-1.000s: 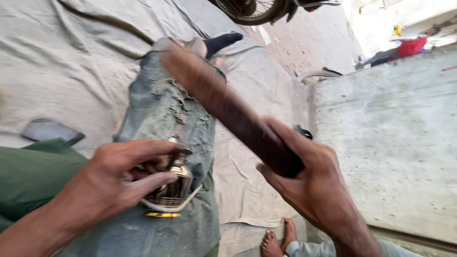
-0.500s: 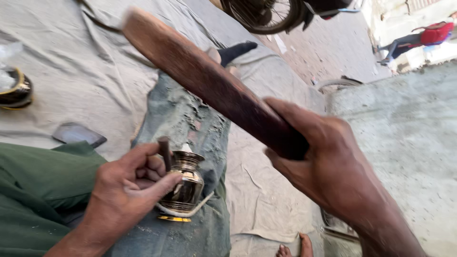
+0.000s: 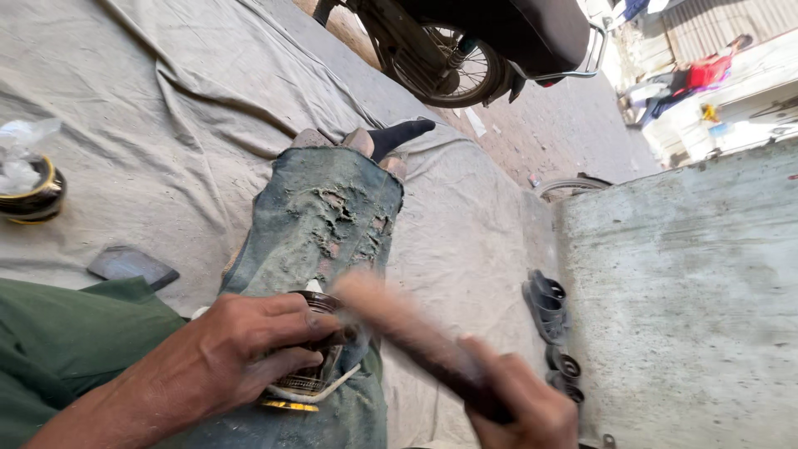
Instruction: The person sits on the ground with a brass pot held on a worn lap pad and decorates its surface by hammering. They hold a punch against the pot with one hand and strike it with a wooden mallet in the other, repositioning the pot and punch repeatedly to work different areas of the design.
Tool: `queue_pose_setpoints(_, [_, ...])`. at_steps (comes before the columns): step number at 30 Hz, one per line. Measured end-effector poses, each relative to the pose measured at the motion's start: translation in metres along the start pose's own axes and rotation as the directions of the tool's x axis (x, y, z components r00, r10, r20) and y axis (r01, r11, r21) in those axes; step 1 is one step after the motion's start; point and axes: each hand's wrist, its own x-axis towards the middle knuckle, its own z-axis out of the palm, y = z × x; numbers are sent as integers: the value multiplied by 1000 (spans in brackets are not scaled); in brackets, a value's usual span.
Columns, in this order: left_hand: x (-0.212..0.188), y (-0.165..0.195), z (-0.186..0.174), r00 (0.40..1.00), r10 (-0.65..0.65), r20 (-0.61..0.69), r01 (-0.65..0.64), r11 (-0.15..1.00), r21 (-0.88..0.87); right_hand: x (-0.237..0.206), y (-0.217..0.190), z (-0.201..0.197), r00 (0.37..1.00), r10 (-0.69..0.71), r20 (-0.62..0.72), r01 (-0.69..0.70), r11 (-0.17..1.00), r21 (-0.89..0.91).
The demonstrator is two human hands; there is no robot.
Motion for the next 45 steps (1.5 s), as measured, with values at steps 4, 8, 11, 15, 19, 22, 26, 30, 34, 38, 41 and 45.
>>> queue_pose_setpoints(4, [-21,2,4,941,-267,-205,224,951,-213,-26,-5,69,982,187,34,-188,938,290])
queue_pose_setpoints(8, [-36,1,8,850,-462,-253,432,886,-167,-49,-26,105,914,263,308,-403,663,631])
queue_pose_setpoints(11, [-34,4,6,843,-490,-223,465,871,-157,-46,-40,110,907,170,386,-418,491,765])
queue_pose_setpoints(15, [-27,24,8,884,-398,-245,407,913,-14,-20,-48,106,832,132,539,-554,252,793])
queue_pose_setpoints(19, [-18,37,11,905,-355,-235,374,927,36,-15,-47,95,792,123,598,-611,160,775])
queue_pose_setpoints(22, [-18,43,11,879,-373,-297,363,927,-91,-37,-41,90,979,-71,189,-105,621,777])
queue_pose_setpoints(26, [-16,46,23,861,-364,-355,328,931,-157,-53,-31,104,984,72,161,-176,381,908])
queue_pose_setpoints(30, [-11,42,29,884,-270,-381,260,962,-78,-31,-7,84,929,233,287,-369,606,704])
queue_pose_setpoints(34, [-6,41,31,856,-339,-390,334,939,-82,9,6,36,969,131,208,-224,817,531])
queue_pose_setpoints(38, [-6,45,35,832,-377,-407,365,925,-109,65,-3,9,911,-103,399,-89,896,434])
queue_pose_setpoints(41, [-6,47,36,818,-413,-401,393,910,-136,94,-16,-4,905,156,395,-165,986,-11])
queue_pose_setpoints(45, [-5,48,35,875,-209,-436,249,968,36,125,-21,-11,845,117,522,27,965,-260])
